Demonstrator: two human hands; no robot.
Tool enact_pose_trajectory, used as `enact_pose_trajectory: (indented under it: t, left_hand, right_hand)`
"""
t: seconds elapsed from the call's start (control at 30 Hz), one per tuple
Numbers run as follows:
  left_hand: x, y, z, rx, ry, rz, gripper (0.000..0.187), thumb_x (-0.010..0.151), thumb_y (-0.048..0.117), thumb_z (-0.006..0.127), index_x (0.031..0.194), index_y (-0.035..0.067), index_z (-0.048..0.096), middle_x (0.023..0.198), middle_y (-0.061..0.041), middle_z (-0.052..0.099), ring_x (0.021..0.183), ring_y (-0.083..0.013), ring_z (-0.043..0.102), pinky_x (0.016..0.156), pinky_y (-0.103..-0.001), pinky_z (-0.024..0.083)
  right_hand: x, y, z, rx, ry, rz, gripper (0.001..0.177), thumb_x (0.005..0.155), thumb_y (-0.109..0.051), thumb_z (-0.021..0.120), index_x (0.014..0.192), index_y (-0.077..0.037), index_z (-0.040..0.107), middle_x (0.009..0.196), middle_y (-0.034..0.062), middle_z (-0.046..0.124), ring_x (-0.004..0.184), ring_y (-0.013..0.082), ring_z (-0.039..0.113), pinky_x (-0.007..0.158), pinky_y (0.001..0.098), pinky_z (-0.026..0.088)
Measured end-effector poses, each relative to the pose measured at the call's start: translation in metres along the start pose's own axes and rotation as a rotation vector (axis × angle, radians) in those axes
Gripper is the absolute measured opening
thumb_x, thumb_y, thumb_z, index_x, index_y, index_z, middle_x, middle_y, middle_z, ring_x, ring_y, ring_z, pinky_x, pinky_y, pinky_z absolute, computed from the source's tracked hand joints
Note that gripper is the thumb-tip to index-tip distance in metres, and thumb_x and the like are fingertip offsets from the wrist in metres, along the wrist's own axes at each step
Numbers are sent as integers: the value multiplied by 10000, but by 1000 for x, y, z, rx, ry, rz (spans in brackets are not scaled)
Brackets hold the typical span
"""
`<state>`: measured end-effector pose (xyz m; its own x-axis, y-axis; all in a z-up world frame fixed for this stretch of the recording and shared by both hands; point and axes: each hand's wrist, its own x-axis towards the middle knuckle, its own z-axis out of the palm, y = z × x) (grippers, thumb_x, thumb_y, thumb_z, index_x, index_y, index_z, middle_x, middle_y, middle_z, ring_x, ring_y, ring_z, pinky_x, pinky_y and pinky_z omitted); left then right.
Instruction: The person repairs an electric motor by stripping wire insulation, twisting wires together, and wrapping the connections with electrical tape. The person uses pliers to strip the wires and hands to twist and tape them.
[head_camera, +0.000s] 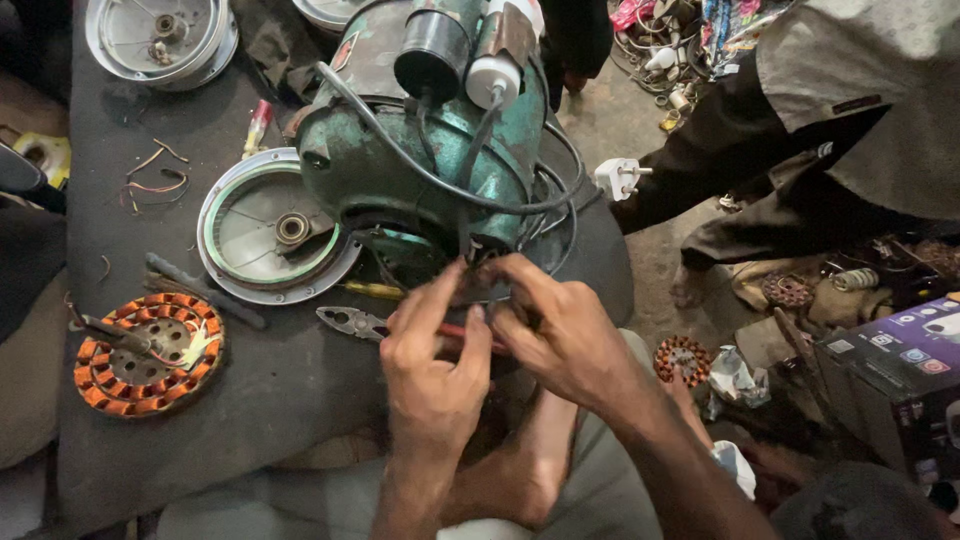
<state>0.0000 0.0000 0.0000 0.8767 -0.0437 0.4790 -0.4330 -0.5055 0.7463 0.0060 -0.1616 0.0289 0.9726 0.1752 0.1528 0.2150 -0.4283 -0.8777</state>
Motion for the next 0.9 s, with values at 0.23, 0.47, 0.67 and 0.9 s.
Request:
enact_pose_trajectory:
  t: [0.23, 0.47, 0.67, 0.9]
  left_hand:
    - [10, -1, 7, -461, -181, -453, 415, 926, 130, 653, 1333, 52, 626, 1150, -95, 726, 706, -187, 769, 424, -261, 577]
    - [5, -3, 24, -491, 22, -188, 321, 975, 119, 704, 1271, -6, 688, 1130, -94, 720, 830, -112, 731, 573, -220, 598]
    - [-5, -9, 34, -600, 109, -260, 248, 992, 85, 714, 1221, -6, 732, 999, -71, 724, 808, -83, 651, 688, -208, 525]
    - [7, -6, 19, -504, -55, -511, 228, 958, 164, 689, 1104, -9, 711, 889, -73, 711, 631, -108, 619, 500, -226, 570]
  right_hand:
    - [0, -11, -14, -39, -105, 10, 408, 883, -110, 662, 1279, -67, 573, 577, 132, 603, 452, 211, 570, 476, 355, 464]
    - [-20, -8, -10, -55, -44, 39, 592, 892, -106, 696, 1460, -120, 531, 569, 105, 552, 469, 121, 504, 477, 309, 452]
    - [-34, 11, 28, 454, 71, 85, 665, 933, -23, 665, 1572, -74, 488, 720, -37, 480, 625, 46, 420, 552, 224, 375]
    - [-44, 25, 50, 1052, 276, 400, 577, 899, -46, 679, 1464, -83, 568, 661, -49, 499, 531, 37, 448, 465, 206, 382]
